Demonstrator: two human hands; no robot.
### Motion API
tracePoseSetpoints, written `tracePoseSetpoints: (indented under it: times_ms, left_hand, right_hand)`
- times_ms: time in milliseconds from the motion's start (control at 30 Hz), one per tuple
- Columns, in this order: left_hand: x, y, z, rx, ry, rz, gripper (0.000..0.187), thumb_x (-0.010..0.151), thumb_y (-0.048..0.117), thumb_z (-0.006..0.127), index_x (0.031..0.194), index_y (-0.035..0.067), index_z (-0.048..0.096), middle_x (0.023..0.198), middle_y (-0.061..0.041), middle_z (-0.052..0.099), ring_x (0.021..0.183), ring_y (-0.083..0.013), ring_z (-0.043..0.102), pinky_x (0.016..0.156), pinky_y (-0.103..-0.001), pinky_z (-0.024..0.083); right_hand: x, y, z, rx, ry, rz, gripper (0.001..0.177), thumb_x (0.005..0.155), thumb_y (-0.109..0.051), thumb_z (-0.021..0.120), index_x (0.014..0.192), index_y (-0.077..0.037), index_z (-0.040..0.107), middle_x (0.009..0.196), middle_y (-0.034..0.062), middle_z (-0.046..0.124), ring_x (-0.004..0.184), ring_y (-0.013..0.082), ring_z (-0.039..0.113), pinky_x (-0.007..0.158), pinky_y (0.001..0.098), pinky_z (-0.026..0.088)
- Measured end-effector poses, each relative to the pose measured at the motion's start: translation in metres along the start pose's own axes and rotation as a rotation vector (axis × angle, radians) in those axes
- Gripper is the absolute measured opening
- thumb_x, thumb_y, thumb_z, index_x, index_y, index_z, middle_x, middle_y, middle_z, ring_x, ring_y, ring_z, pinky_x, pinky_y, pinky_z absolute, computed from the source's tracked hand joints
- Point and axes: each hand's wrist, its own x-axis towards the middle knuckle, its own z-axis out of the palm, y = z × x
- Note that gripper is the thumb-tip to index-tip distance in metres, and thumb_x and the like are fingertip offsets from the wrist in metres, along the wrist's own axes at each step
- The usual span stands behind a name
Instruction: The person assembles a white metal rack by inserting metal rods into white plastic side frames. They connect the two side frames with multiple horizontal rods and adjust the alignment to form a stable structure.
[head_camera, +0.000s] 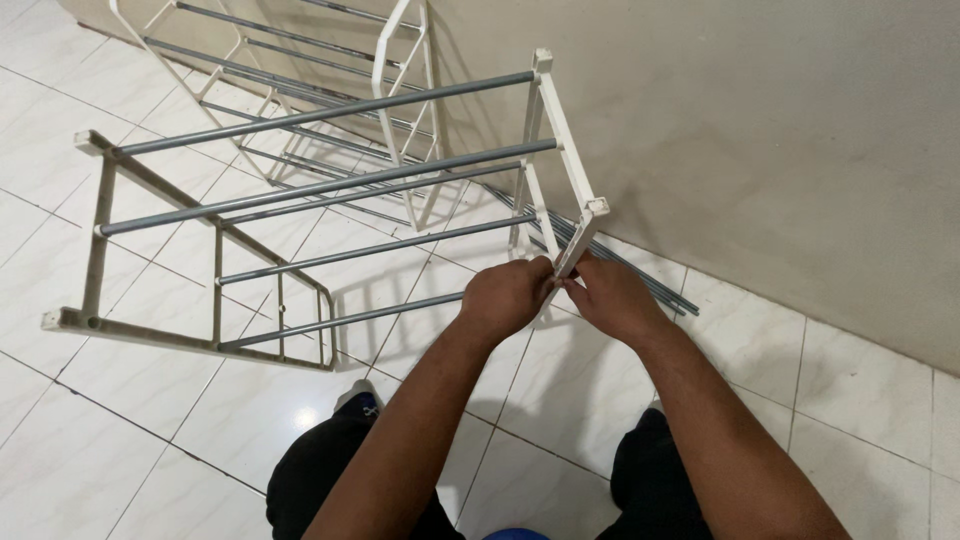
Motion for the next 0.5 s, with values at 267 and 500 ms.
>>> tracePoseSetpoints:
  times_ms: [267, 500]
  left_hand:
    - [-0.001, 0.007, -0.004, 0.025, -0.050, -0.075, 0.032, 0.100, 0.049, 0.055, 0.105, 0.020, 0.065, 0.088, -0.006, 0.074, 0.083, -0.0322, 0.071, 0.070, -0.049, 0.055]
    - [-0.002, 0.013, -0.005, 0.042, -0.043, -0.081, 0.034, 0.100, 0.050, 0.054, 0.103, 0.018, 0.065, 0.086, -0.006, 0.074, 0.082, -0.0321, 0.072, 0.067, -0.049, 0.055]
  right_hand:
    - [-0.002, -0.004, -0.008, -0.042, -0.062, 0.076, 0.029, 0.098, -0.035, 0.061, 0.113, -0.010, 0.066, 0.094, 0.0114, 0.075, 0.088, 0.0303, 0.073, 0.076, 0.0479, 0.056]
    - [-0.003, -0.003, -0.013, -0.025, -0.107, 0.123, 0.029, 0.099, -0.033, 0.061, 0.116, -0.010, 0.065, 0.107, 0.0092, 0.076, 0.099, 0.0306, 0.073, 0.083, 0.0474, 0.057]
